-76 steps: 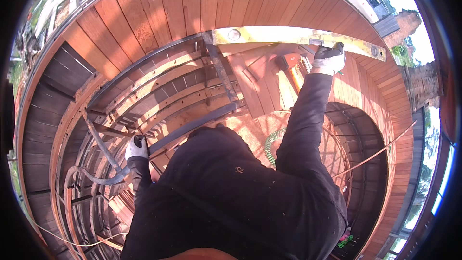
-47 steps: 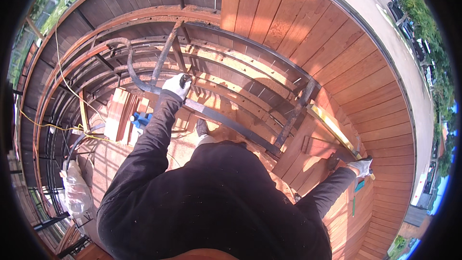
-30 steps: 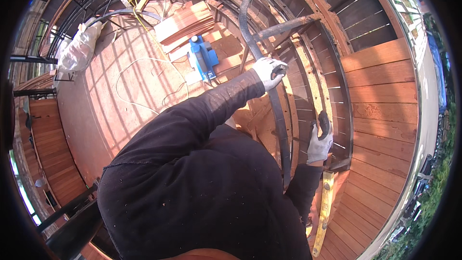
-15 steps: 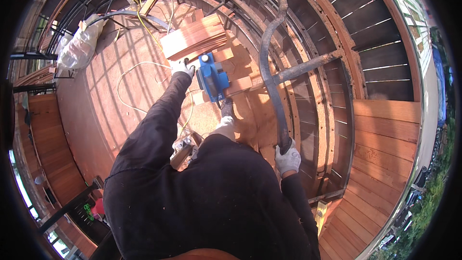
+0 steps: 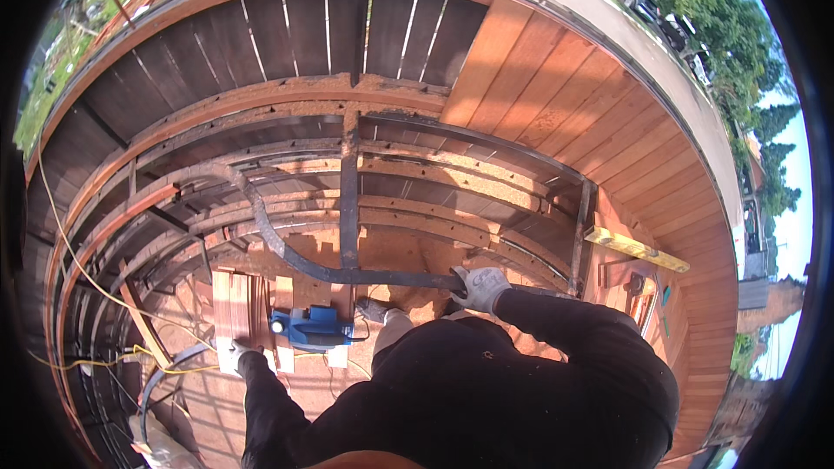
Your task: The person installs wooden planks on a curved wooden structure. They use a nail gun to secure the planks and a spirit level to check alignment, repeating the process for multiple planks.
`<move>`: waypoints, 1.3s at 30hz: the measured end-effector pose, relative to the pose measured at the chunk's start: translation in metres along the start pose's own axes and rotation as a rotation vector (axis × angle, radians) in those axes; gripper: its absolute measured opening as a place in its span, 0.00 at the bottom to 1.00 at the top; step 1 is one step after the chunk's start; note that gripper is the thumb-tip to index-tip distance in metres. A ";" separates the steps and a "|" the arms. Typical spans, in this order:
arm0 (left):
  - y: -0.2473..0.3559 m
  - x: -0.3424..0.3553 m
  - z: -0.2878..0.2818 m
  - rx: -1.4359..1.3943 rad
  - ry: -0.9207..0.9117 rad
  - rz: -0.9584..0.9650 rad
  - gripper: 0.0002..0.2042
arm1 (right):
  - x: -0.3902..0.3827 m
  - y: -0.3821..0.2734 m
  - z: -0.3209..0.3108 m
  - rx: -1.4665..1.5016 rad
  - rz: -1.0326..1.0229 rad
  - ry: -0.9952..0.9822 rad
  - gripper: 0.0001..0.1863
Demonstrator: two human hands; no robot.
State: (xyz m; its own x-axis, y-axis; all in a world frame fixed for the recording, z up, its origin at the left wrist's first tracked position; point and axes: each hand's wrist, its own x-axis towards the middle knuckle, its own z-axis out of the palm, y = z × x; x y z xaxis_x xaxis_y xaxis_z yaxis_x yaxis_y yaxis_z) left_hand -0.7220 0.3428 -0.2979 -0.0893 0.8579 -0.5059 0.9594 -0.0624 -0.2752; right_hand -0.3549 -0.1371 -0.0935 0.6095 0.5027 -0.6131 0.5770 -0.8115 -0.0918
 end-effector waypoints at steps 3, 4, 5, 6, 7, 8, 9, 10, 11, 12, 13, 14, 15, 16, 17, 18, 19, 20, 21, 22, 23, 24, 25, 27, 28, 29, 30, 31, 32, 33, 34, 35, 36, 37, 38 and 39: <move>-0.012 0.021 0.006 0.079 0.042 0.056 0.49 | -0.006 -0.002 -0.006 0.012 -0.009 -0.027 0.31; -0.006 0.018 -0.008 0.118 0.037 0.112 0.48 | -0.009 -0.006 -0.015 0.030 -0.003 -0.061 0.30; 0.002 0.006 -0.023 0.088 -0.022 0.097 0.47 | -0.010 -0.007 -0.015 0.043 0.010 -0.051 0.30; 0.003 0.013 -0.018 0.114 -0.004 0.131 0.47 | -0.011 -0.007 -0.014 0.055 0.019 -0.041 0.29; 0.005 0.013 -0.020 0.141 0.006 0.134 0.47 | -0.011 -0.007 -0.013 0.067 0.023 -0.028 0.28; -0.001 0.025 -0.012 0.140 0.005 0.147 0.47 | -0.011 -0.006 -0.014 0.088 0.019 -0.032 0.27; -0.007 0.028 -0.005 0.133 -0.007 0.152 0.47 | -0.010 -0.006 -0.016 0.079 0.011 -0.033 0.26; -0.010 0.030 -0.006 0.133 -0.033 0.160 0.44 | -0.009 -0.005 -0.014 0.082 0.005 -0.029 0.26; -0.012 0.033 -0.007 0.132 -0.060 0.166 0.41 | -0.009 -0.004 -0.012 0.084 -0.001 -0.026 0.26; -0.015 0.035 -0.008 0.131 -0.087 0.173 0.38 | -0.009 -0.002 -0.009 0.089 -0.014 -0.024 0.26; -0.016 0.042 -0.008 0.098 -0.019 0.159 0.34 | -0.010 -0.001 -0.008 0.093 -0.015 -0.010 0.27; -0.023 0.055 0.000 0.065 0.046 0.137 0.31 | -0.012 -0.002 -0.010 0.093 -0.025 -0.002 0.27; -0.030 0.069 0.011 0.030 0.111 0.116 0.27 | -0.013 -0.002 -0.011 0.094 -0.033 0.007 0.28; -0.043 0.080 0.025 0.018 0.345 0.155 0.20 | -0.014 0.000 -0.011 0.094 -0.052 0.019 0.28; -0.039 0.075 0.016 -0.029 0.236 0.124 0.21 | -0.015 0.000 -0.008 0.090 -0.054 0.032 0.29; -0.037 0.068 0.006 -0.075 0.126 0.096 0.22 | -0.015 0.002 -0.007 0.085 -0.057 0.045 0.30; -0.037 0.054 -0.010 -0.115 0.017 0.057 0.23 | -0.014 0.001 -0.008 0.084 -0.048 0.022 0.31; -0.035 0.038 -0.028 -0.196 0.018 0.040 0.24 | -0.015 0.000 -0.010 0.088 -0.039 -0.001 0.32; -0.034 0.026 -0.039 -0.273 0.055 0.039 0.24 | -0.016 0.000 -0.012 0.092 -0.035 -0.023 0.33; -0.033 0.013 -0.051 -0.364 0.103 0.043 0.24 | -0.017 0.000 -0.014 0.103 -0.041 -0.019 0.33; -0.032 0.000 -0.060 -0.456 0.151 0.047 0.25 | -0.018 0.001 -0.014 0.114 -0.049 -0.017 0.33; -0.029 -0.013 -0.070 -0.558 0.205 0.057 0.25 | -0.018 0.002 -0.014 0.124 -0.055 -0.016 0.33; -0.026 -0.028 -0.080 -0.649 0.260 0.078 0.26 | -0.019 0.004 -0.014 0.131 -0.070 -0.002 0.33; -0.013 -0.057 -0.104 -0.828 0.362 0.145 0.27 | -0.021 0.006 -0.012 0.150 -0.090 0.025 0.34; -0.006 -0.074 -0.116 -0.916 0.407 0.191 0.27 | -0.021 0.007 -0.013 0.162 -0.095 0.017 0.33; 0.005 -0.090 -0.129 -0.998 0.443 0.244 0.27 | -0.021 0.008 -0.014 0.174 -0.095 0.008 0.33; 0.018 -0.108 -0.141 -1.087 0.477 0.308 0.28 | -0.021 0.010 -0.015 0.186 -0.094 0.000 0.32; 0.033 -0.128 -0.153 -1.169 0.499 0.378 0.28 | -0.021 0.011 -0.016 0.194 -0.112 -0.011 0.32; 0.050 -0.149 -0.166 -1.266 0.509 0.454 0.29 | -0.019 0.013 -0.016 0.201 -0.127 -0.021 0.32; 0.065 -0.168 -0.176 -1.345 0.512 0.530 0.29 | -0.016 0.017 -0.014 0.205 -0.146 -0.030 0.32; 0.082 -0.189 -0.184 -1.422 0.497 0.612 0.30 | -0.008 0.023 -0.003 0.251 -0.173 0.000 0.33; 0.097 -0.207 -0.188 -1.477 0.463 0.688 0.30 | -0.004 0.029 -0.001 0.304 -0.228 0.008 0.34; 0.114 -0.228 -0.192 -1.553 0.415 0.768 0.30 | 0.000 0.034 -0.001 0.354 -0.284 0.012 0.35; 0.133 -0.248 -0.192 -1.624 0.345 0.852 0.31 | 0.002 0.041 0.002 0.409 -0.336 0.021 0.37; 0.152 -0.269 -0.194 -1.687 0.270 0.931 0.31 | 0.009 0.049 0.016 0.533 -0.360 0.124 0.39; 0.167 -0.288 -0.191 -1.749 0.181 1.001 0.32 | 0.004 0.055 0.012 0.535 -0.312 0.132 0.38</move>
State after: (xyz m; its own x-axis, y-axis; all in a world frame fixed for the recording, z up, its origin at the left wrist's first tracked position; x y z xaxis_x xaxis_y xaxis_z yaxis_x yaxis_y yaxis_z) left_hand -0.4847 0.1827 -0.0425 0.4495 0.8799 0.1539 -0.1674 -0.0863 0.9821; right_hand -0.3274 -0.1831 -0.1105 0.5380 0.7445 -0.3952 0.4073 -0.6401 -0.6514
